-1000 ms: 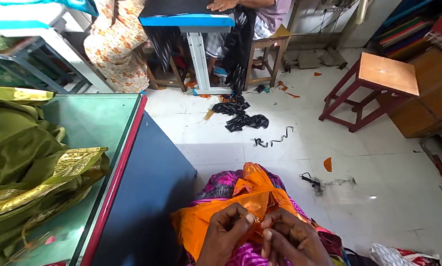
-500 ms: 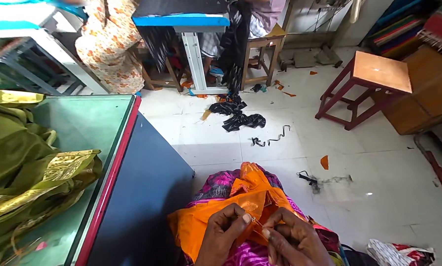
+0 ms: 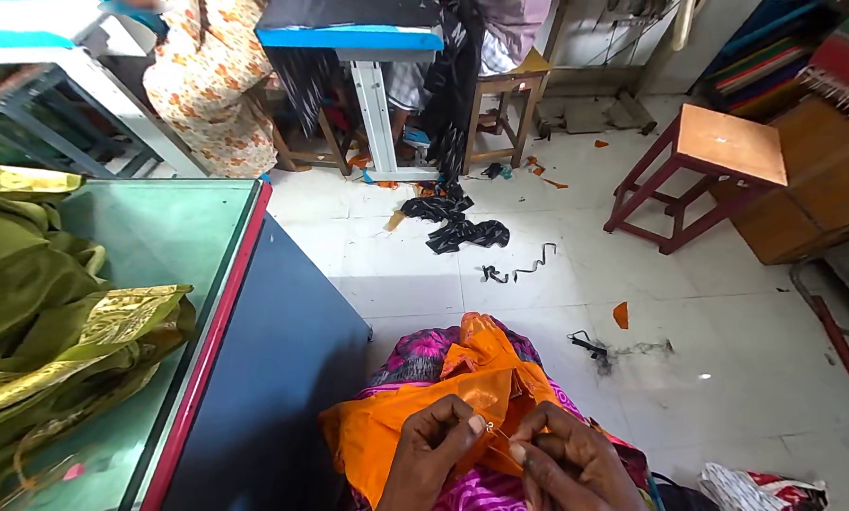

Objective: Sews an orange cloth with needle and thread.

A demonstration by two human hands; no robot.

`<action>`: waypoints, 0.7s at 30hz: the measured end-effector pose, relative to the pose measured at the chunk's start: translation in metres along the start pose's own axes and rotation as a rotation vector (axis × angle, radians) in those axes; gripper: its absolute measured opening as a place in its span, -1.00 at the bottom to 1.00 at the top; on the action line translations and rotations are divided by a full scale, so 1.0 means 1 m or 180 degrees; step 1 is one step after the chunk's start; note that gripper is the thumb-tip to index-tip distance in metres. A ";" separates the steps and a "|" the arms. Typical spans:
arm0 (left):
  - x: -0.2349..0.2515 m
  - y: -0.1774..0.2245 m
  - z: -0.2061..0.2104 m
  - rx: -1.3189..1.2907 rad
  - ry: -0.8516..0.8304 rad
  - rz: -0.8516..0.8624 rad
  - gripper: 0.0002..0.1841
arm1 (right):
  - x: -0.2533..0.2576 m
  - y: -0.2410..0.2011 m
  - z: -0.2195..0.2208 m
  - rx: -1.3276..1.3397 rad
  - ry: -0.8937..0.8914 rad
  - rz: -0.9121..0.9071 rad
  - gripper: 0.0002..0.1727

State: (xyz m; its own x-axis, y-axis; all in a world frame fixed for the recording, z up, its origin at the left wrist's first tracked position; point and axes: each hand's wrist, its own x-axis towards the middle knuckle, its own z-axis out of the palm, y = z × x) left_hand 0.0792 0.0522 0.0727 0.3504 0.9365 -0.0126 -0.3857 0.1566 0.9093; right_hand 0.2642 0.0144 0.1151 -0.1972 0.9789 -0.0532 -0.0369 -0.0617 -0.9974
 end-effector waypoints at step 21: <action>-0.003 -0.004 0.001 -0.0117 -0.0075 -0.0134 -0.86 | 0.003 0.000 0.003 -0.0092 0.0021 0.0115 -0.97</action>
State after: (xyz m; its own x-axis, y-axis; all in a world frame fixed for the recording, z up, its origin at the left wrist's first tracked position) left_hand 0.0804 0.0486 0.0696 0.3867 0.9213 -0.0403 -0.4011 0.2073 0.8923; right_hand 0.2603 0.0163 0.1152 -0.1913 0.9774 -0.0895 -0.0014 -0.0915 -0.9958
